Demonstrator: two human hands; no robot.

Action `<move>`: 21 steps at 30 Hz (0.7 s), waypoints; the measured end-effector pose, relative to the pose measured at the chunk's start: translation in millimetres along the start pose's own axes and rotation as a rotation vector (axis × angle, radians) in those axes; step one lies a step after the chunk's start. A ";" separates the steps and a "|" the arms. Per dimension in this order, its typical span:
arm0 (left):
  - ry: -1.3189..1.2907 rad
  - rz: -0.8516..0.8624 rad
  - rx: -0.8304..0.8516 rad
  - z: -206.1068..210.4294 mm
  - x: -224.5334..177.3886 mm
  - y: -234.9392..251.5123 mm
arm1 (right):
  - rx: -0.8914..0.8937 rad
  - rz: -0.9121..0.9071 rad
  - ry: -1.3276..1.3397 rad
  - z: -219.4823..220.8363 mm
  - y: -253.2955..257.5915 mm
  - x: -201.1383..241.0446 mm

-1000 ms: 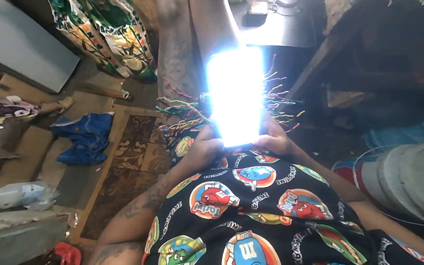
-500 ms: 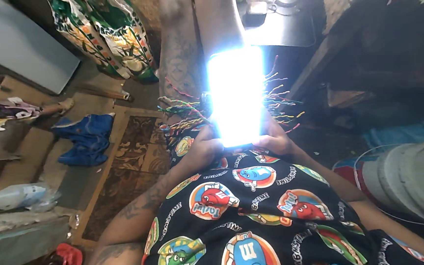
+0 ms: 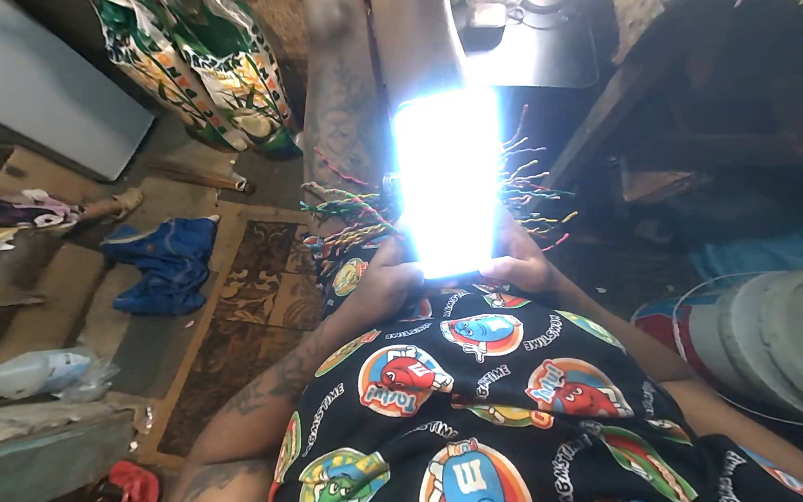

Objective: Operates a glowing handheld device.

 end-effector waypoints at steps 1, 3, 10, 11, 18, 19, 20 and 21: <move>-0.002 0.004 -0.013 -0.3 1.1 0.2 | 0.002 0.001 0.005 0.4 0.2 0.2; 0.007 0.006 -0.005 -1.9 3.2 -0.2 | -0.005 0.011 0.013 -0.3 -1.7 -1.6; 0.008 -0.002 -0.018 -3.2 4.8 -2.3 | 0.028 0.027 0.063 -1.2 -5.0 -7.2; 0.008 -0.003 -0.017 -2.8 4.4 -1.8 | 0.010 0.039 0.064 -2.0 -6.8 -8.0; 0.136 -0.080 -0.082 3.5 -9.2 -4.0 | -0.028 0.026 0.056 -4.7 -7.7 -9.5; 0.100 -0.036 -0.051 -0.5 -2.9 -3.7 | -0.017 0.001 0.044 -3.9 -5.0 -8.3; 0.067 0.006 -0.021 -4.1 3.4 -2.9 | -0.022 -0.008 0.046 -3.1 -3.7 -7.5; 0.050 0.038 -0.004 -5.6 6.6 -1.9 | -0.027 -0.001 0.060 -2.7 -4.0 -7.5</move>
Point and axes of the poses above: each hand's wrist, its own y-axis towards the middle knuckle, its own z-axis out of the palm, x = y × z, the point moved 4 cm from there along y, towards the middle knuckle, and after that the axes turned 1 degree about -y, right-handed, at the moved point
